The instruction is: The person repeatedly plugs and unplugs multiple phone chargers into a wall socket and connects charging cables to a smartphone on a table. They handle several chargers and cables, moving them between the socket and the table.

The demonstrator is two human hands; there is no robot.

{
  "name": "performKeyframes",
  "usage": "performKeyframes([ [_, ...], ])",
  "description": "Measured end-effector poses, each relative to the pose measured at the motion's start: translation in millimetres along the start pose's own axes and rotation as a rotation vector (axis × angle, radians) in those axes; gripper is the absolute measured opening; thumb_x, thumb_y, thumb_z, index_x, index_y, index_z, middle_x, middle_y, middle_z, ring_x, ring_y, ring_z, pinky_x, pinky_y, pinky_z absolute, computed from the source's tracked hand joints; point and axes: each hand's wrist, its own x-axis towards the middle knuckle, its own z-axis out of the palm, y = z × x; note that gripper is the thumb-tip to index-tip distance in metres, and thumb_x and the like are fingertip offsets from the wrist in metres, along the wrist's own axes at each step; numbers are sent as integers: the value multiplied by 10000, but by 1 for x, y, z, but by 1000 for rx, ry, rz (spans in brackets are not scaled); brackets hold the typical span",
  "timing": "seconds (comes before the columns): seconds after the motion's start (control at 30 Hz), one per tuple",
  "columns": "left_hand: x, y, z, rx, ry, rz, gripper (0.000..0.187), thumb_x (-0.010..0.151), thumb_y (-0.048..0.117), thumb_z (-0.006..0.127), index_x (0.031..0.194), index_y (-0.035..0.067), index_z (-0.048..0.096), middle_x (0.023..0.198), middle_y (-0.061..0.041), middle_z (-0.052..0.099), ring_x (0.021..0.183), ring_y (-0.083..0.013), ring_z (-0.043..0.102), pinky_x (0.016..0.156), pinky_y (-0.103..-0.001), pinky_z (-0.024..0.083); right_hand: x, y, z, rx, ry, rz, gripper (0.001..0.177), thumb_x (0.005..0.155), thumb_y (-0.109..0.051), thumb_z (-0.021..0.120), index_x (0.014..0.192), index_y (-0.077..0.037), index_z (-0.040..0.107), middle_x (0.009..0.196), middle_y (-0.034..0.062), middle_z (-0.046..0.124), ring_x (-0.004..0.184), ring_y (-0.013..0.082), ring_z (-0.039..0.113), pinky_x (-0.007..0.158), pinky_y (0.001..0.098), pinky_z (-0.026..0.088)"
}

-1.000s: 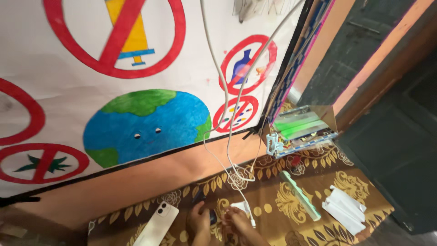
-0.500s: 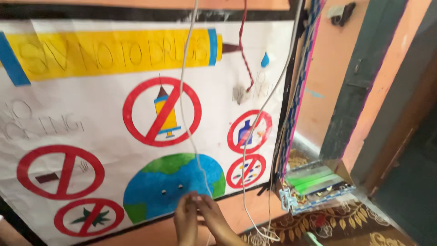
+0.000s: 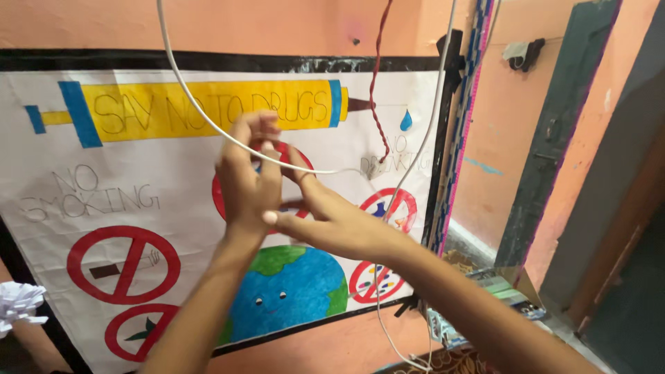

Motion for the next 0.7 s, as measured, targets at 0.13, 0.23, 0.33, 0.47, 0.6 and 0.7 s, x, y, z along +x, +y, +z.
performKeyframes([
  [0.13, 49, 21, -10, -75, 8, 110, 274, 1009, -14, 464, 1235, 30, 613, 1069, -82, 692, 980, -171, 705, 890, -304, 579, -23, -50, -25, 150, -365, 331, 895, 959, -423, 620, 1608, -48, 130, 1580, 172, 412, 1238, 271, 640, 793, 364, 679],
  [0.23, 84, 31, -14, -8, -20, 219, 282, 954, -8, 496, 1219, 25, 587, 1064, -97, 671, 971, -185, 697, 812, -311, 566, -33, -77, -45, 21, -886, 194, 657, 1068, -387, 600, 1563, -1, 407, 1449, 199, 625, 1225, 266, 693, 960, 355, 620],
  [0.33, 114, 33, -8, 117, -36, 436, 277, 917, -15, 534, 1193, -10, 562, 1105, -159, 646, 1023, -264, 675, 838, -381, 558, -37, -101, -61, -334, -900, 231, 431, 1013, -320, 590, 1345, -51, 648, 1239, 106, 749, 1097, 208, 744, 895, 343, 608],
  [0.47, 159, 28, -1, 571, -129, 559, 245, 1004, 139, 677, 1174, -23, 607, 1131, -235, 658, 1069, -390, 654, 904, -494, 542, -15, -135, -97, -726, -624, 238, 290, 977, -343, 596, 1142, -162, 753, 1096, -13, 809, 981, 119, 748, 818, 294, 593],
  [0.6, 200, 25, 12, 865, -334, 355, 307, 1019, 266, 664, 1050, -40, 656, 1077, -251, 672, 1074, -413, 639, 912, -522, 514, 25, -156, -148, -1167, -173, 168, 217, 939, -300, 648, 1058, -135, 725, 927, 39, 796, 784, 232, 734, 703, 376, 556],
  [0.7, 224, 27, 25, 800, -289, 460, 463, 914, 254, 736, 1243, -42, 599, 1200, -279, 626, 1115, -467, 585, 922, -549, 488, 55, -152, -174, -1264, 226, -189, 237, 978, -273, 683, 949, -38, 682, 900, 115, 736, 827, 280, 708, 779, 412, 534],
])
